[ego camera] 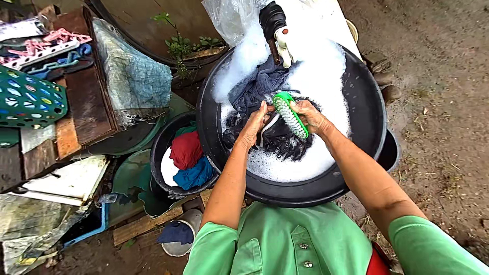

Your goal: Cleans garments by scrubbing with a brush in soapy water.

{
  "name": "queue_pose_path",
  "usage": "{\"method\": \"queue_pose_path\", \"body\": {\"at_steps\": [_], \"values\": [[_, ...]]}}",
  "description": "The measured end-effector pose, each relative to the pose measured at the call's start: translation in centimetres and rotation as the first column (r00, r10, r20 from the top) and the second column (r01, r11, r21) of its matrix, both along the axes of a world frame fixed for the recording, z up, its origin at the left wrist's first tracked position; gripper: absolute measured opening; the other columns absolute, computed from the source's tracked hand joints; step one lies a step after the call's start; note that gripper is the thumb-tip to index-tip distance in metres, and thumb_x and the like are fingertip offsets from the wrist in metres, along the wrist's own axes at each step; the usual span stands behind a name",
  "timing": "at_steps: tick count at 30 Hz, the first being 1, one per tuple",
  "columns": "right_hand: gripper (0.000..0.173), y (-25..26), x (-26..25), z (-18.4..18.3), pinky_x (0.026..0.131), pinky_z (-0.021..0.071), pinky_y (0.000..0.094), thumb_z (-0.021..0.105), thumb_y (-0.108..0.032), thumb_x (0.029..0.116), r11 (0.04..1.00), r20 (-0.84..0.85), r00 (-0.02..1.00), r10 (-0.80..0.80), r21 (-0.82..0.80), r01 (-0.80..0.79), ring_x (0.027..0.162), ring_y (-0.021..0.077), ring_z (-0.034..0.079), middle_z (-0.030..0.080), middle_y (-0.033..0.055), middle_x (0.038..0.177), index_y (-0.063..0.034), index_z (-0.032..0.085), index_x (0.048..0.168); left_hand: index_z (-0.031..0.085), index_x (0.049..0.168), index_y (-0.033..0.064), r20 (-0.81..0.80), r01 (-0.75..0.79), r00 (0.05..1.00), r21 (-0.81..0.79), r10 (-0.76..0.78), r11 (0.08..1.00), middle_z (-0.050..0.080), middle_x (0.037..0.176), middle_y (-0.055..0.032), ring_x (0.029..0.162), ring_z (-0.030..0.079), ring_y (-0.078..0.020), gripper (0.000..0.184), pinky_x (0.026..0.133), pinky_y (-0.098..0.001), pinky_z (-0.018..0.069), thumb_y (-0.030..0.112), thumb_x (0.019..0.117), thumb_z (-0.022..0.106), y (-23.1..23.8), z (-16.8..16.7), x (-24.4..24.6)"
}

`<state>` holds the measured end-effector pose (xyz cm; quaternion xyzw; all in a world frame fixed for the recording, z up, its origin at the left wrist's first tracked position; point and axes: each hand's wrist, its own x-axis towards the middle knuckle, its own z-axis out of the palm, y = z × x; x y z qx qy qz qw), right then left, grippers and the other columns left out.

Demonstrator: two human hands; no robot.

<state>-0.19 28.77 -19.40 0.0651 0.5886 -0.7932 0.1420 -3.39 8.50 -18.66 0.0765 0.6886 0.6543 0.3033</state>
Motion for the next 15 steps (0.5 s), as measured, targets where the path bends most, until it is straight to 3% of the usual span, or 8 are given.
{"method": "queue_pose_path", "body": {"at_steps": [3,6,7,8,9,10,12,15], "values": [[0.021,2.6,-0.4,0.3,0.049,0.0522,0.0193,0.060,-0.039,0.0938,0.991,-0.133,0.986,-0.099,0.079,0.110,0.053,-0.0015,0.061,0.067,-0.0113,0.065,-0.0207,0.065,0.085,0.066,0.109,0.0002,-0.076,0.023,0.997,-0.047,-0.027,0.999,0.067,0.093,-0.0005,0.085,0.061,-0.0031,0.027,0.083,-0.0268,0.0523,0.020,0.1041,0.049,-1.2,0.1,-0.3],[0.018,5.3,-0.5,0.3,0.048,0.0516,0.0182,0.057,-0.028,0.0989,0.919,-0.190,0.935,-0.298,0.206,0.335,0.050,-0.0022,0.058,0.064,-0.0119,0.062,-0.0166,0.063,0.086,0.064,0.094,-0.0052,-0.038,0.087,0.994,-0.251,-0.100,0.964,0.061,0.079,-0.0033,0.073,0.054,-0.0056,0.010,0.076,-0.0278,0.0480,0.005,0.0972,0.065,-1.6,0.1,-0.7],[0.018,5.9,-0.6,-0.3,0.049,0.0506,0.0201,0.061,-0.025,0.1001,0.852,-0.166,0.933,-0.320,0.380,0.360,0.050,0.0009,0.056,0.061,-0.0081,0.062,-0.0107,0.062,0.089,0.063,0.094,-0.0065,-0.024,0.095,0.994,-0.320,-0.108,0.943,0.060,0.079,-0.0055,0.073,0.053,-0.0078,0.011,0.075,-0.0292,0.0477,0.004,0.0963,0.067,-1.5,-0.2,-0.8],[0.025,6.4,-0.7,-1.2,0.056,0.0525,0.0292,0.066,-0.027,0.0993,0.744,-0.106,0.949,-0.297,0.596,0.300,0.057,0.0114,0.058,0.060,0.0028,0.070,-0.0016,0.063,0.099,0.063,0.096,-0.0086,-0.013,0.099,0.994,-0.380,-0.112,0.920,0.060,0.082,-0.0093,0.075,0.052,-0.0117,0.013,0.077,-0.0326,0.0472,0.004,0.0955,0.069,-1.2,-0.4,-0.9],[0.043,6.8,-0.9,-2.1,0.077,0.0564,0.0492,0.071,-0.029,0.0983,0.656,0.005,0.967,-0.254,0.736,0.169,0.080,0.0317,0.067,0.067,0.0227,0.092,0.0096,0.063,0.116,0.063,0.097,-0.0106,-0.012,0.095,0.994,-0.429,-0.111,0.898,0.060,0.084,-0.0140,0.078,0.053,-0.0167,0.016,0.079,-0.0376,0.0471,0.003,0.0945,0.070,-1.0,-0.7,-1.0],[0.055,6.9,-1.0,-3.1,0.094,0.0512,0.0616,0.073,-0.031,0.0981,0.593,0.096,0.971,-0.221,0.803,0.055,0.102,0.0453,0.066,0.066,0.0340,0.111,0.0141,0.058,0.127,0.064,0.099,-0.0122,-0.012,0.089,0.994,-0.462,-0.106,0.882,0.061,0.088,-0.0181,0.082,0.054,-0.0210,0.018,0.082,-0.0420,0.0473,0.004,0.0938,0.072,-0.8,-0.9,-1.1],[0.060,6.4,-0.9,-4.4,0.103,0.0447,0.0667,0.072,-0.033,0.0985,0.527,0.160,0.964,-0.212,0.849,-0.025,0.118,0.0515,0.061,0.062,0.0378,0.123,0.0142,0.055,0.132,0.063,0.100,-0.0126,-0.019,0.067,0.996,-0.477,-0.087,0.876,0.061,0.092,-0.0207,0.085,0.055,-0.0242,0.021,0.084,-0.0446,0.0470,0.004,0.0927,0.074,-0.6,-1.2,-0.9],[0.053,4.4,-1.0,-2.0,0.093,0.0477,0.0660,0.071,-0.032,0.0991,0.477,0.121,0.972,-0.204,0.879,-0.009,0.108,0.0510,0.064,0.064,0.0366,0.112,0.0161,0.060,0.117,0.064,0.099,-0.0101,-0.023,0.022,0.999,-0.405,-0.034,0.914,0.061,0.090,-0.0155,0.082,0.053,-0.0188,0.017,0.081,-0.0387,0.0467,0.002,0.0916,0.073,-0.6,-1.3,-0.7]]}}
